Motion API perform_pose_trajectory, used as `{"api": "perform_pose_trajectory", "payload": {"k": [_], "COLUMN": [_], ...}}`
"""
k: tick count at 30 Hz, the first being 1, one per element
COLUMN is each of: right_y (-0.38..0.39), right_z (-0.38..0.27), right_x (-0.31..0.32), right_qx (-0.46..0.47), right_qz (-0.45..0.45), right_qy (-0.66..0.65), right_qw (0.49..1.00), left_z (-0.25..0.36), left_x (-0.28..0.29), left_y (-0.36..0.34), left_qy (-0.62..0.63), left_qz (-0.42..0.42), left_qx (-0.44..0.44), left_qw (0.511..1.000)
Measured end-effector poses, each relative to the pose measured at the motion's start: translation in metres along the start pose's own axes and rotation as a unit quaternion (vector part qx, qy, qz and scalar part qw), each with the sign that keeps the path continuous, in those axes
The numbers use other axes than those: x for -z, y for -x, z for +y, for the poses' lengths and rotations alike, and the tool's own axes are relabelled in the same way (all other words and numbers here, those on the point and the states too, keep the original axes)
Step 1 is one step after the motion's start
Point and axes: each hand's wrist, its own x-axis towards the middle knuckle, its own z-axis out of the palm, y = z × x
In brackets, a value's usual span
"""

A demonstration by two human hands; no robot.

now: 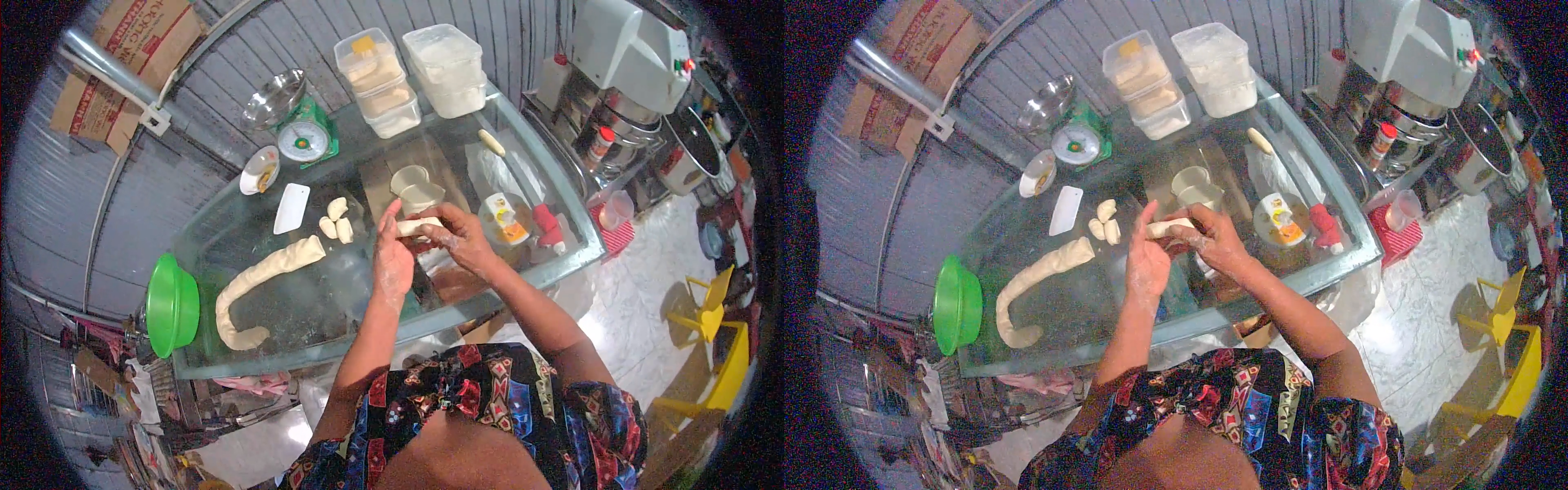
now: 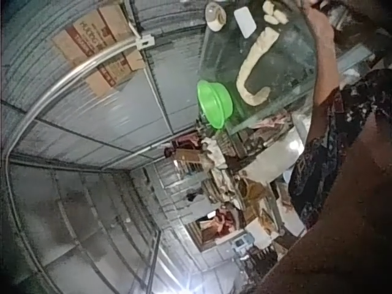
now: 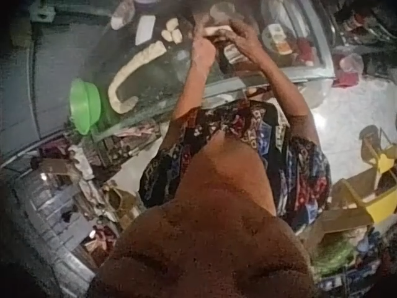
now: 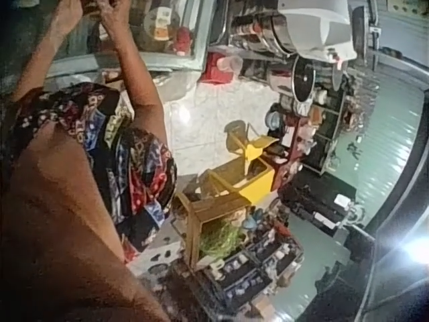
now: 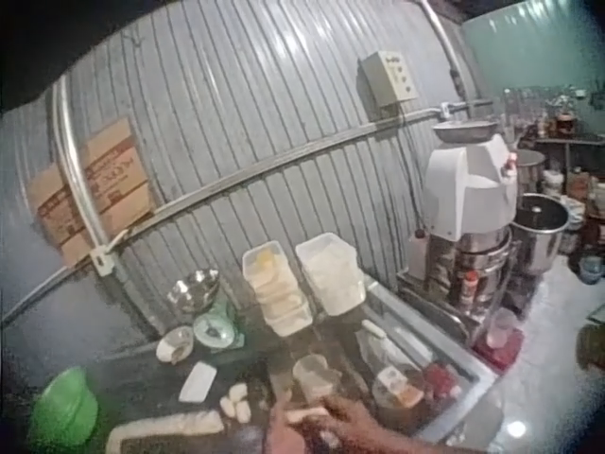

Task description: Cutting dough into smaller portions using a bench scraper and rolling them into small balls.

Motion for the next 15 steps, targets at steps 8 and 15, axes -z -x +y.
{"api": "perform_pose_trajectory", "payload": {"k": [8, 15], "right_y": [0.008, 0.021], "right_z": [-0.007, -0.01], "right_x": [0.022, 0.026], "right_qx": [-0.052, -0.056], "right_qz": [-0.039, -0.027], "right_qy": [0.06, -0.02], "right_qw": [0.996, 0.998], "left_z": [0.005, 0.01], "left_x": [-0.006, -0.001], "left_y": [0.013, 0.018], "left_qy": [-0.155, -0.118], "left_qz": [-0.005, -0.015], "left_qx": [0.009, 0.049], "left_qw": [0.988, 0.992]}}
